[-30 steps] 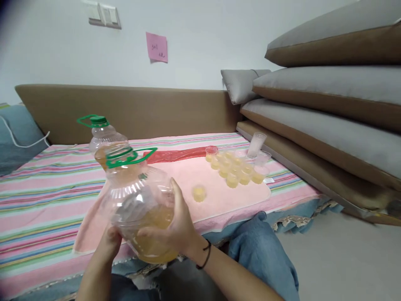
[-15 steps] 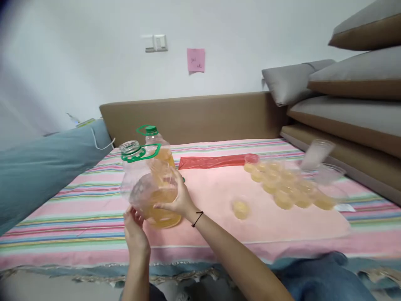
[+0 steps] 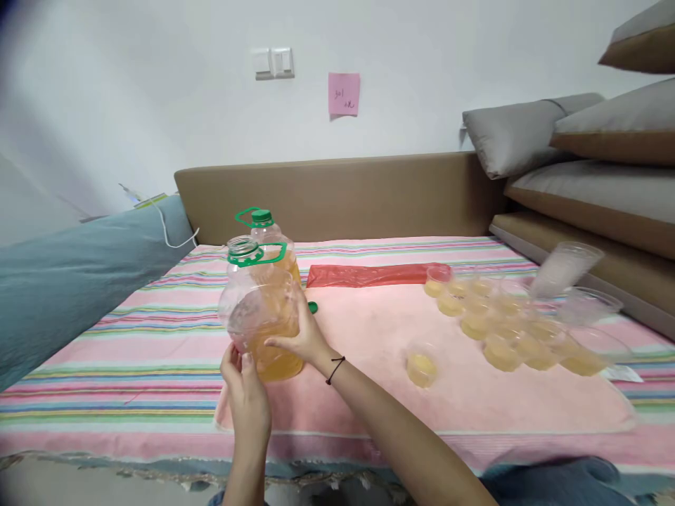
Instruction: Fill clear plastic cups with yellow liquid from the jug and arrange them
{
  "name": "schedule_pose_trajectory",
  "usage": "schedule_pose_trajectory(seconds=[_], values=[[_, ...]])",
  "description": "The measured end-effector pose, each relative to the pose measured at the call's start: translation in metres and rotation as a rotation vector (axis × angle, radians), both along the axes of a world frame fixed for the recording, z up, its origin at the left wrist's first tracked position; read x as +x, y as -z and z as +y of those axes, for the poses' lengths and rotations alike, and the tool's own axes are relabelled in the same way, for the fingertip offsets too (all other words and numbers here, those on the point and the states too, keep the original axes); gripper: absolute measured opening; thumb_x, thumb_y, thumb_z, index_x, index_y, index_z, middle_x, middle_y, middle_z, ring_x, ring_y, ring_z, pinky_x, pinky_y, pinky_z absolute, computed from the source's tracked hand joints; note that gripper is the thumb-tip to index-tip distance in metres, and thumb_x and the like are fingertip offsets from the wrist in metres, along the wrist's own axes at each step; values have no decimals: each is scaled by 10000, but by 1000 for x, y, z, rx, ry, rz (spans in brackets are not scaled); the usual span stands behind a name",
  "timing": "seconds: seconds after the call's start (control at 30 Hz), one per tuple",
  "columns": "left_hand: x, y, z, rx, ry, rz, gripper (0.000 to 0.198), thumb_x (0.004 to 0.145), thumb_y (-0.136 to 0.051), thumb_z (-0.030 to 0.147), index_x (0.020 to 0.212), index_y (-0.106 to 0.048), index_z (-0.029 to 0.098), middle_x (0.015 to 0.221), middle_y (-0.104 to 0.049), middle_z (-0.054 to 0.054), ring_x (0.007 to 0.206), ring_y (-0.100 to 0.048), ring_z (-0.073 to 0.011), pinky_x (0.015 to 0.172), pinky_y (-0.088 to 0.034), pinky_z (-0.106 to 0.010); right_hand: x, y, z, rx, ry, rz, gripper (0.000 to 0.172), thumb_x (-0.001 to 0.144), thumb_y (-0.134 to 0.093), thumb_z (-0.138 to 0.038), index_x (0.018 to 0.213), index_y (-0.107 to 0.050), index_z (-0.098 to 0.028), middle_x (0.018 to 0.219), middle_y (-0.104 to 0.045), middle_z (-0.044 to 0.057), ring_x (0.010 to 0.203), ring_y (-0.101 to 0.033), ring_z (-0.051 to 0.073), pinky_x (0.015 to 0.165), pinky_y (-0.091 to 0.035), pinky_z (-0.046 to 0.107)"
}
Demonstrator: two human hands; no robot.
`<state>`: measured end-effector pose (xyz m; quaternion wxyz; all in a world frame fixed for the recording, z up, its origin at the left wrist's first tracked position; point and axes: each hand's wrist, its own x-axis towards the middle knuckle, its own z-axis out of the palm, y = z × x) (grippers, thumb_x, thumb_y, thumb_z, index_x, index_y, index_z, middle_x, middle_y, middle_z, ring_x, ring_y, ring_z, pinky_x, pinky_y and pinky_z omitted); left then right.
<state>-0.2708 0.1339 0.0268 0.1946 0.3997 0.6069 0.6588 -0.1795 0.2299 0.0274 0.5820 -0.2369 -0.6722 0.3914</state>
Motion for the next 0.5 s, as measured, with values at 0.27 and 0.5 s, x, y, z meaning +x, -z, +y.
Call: schedule_pose_trajectory(seconds=[0.27,0.5], values=[[-3,2,6,12,-6,179,650,911,-430,472,1422,-238,118,1447,-356,-225,1306,-421,-317,1075,-345,-527,66,-32,-52,60,92,-266,999,748,-732,-485,1515,-123,-290,1593,-234,106,1449,-242,249,1164,-252,474],[11,-3,-1,209,-149,339,647,851,-546,354,1406,-332,101,1445,-367,-218,1353,-370,-346,1089,-337,-545,192,-32,-103,140,448,-252,543,865,-615,-323,1372,-424,-282,1410,-507,84,1323,-446,215,1118,-344,426]])
